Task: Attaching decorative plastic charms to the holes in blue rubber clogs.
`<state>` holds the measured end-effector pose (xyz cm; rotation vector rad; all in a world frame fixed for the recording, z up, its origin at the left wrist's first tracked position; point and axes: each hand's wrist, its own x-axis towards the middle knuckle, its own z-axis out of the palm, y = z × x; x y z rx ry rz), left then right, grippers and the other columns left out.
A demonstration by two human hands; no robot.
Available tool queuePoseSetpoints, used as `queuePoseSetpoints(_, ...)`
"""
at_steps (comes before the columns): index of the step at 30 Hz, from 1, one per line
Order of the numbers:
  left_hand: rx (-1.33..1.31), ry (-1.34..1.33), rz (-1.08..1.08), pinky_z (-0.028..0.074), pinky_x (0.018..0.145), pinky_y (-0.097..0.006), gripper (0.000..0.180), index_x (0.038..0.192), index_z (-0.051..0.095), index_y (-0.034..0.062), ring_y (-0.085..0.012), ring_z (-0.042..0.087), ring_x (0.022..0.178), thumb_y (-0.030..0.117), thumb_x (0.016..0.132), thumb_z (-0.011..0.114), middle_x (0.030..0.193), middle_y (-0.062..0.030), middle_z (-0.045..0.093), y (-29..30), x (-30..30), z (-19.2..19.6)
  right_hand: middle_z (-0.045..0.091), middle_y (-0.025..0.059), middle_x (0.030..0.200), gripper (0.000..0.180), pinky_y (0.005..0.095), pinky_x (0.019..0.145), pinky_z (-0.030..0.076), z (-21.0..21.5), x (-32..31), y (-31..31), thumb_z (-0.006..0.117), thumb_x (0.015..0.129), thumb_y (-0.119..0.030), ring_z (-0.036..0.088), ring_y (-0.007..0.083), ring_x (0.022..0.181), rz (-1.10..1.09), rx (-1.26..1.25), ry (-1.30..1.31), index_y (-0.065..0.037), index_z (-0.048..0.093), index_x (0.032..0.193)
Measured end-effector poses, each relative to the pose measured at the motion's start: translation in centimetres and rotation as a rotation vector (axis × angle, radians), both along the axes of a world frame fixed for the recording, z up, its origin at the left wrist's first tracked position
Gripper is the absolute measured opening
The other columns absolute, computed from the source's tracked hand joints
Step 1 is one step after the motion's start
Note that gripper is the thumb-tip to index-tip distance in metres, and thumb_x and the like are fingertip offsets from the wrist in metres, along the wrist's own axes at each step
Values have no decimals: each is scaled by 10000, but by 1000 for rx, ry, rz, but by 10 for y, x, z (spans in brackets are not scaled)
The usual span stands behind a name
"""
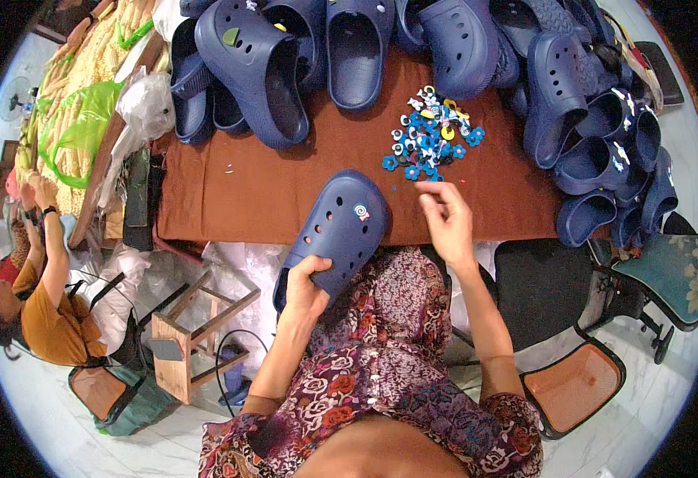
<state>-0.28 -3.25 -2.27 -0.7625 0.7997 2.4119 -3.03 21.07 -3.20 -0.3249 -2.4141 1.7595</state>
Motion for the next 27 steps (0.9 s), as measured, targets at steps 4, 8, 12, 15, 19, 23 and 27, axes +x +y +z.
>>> queuePoseSetpoints(4,-39,29,26,490,956,-458,555,1261,491,-33,-335,598,1080,-4,709,538,1192,-185,596,3,-1,-1,629,95,957,136,300,708,513,-2,-5,34,573,916,-53,640,207,846,-114,391,107,-44,659,1021)
queuePoseSetpoints(8,-89,0,34,505,921,-470,534,1238,480,-62,-348,609,1041,38,718,550,1177,-201,592,7,-3,0,620,105,936,122,319,685,507,-8,-18,50,593,901,-68,633,237,811,-183,462,98,-47,652,1006)
queuePoseSetpoints(12,-132,-27,57,509,910,-468,519,1226,483,-65,-347,610,1034,47,726,565,1165,-198,594,11,-5,7,615,96,932,137,359,730,499,-18,-33,53,636,870,-88,625,252,825,-137,513,133,-55,631,1002)
queuePoseSetpoints(15,-140,-34,67,510,908,-466,514,1229,487,-52,-341,614,1027,54,733,569,1151,-192,601,15,-8,11,609,87,918,163,381,761,484,-23,-38,56,668,844,-116,611,263,853,-96,556,144,-68,613,990)
queuePoseSetpoints(19,-111,-39,66,508,920,-466,521,1253,481,-29,-334,612,1047,61,749,576,1168,-185,596,19,-14,13,601,97,902,157,392,758,477,-23,-40,57,662,849,-134,593,270,857,-67,652,131,-68,609,981)
queuePoseSetpoints(23,-103,2,35,504,936,-465,524,1268,477,-14,-330,611,1062,55,759,581,1186,-180,594,23,-17,16,627,128,1007,159,338,756,520,-12,-35,54,620,898,-103,638,258,881,-93,528,104,-29,592,1036)
queuePoseSetpoints(27,-37,-11,63,499,944,-465,472,1271,481,6,-317,609,1074,82,816,583,1203,-172,593,28,-21,17,624,94,991,151,299,736,518,5,-15,37,614,904,-69,626,187,864,-43,359,138,-24,590,1046)
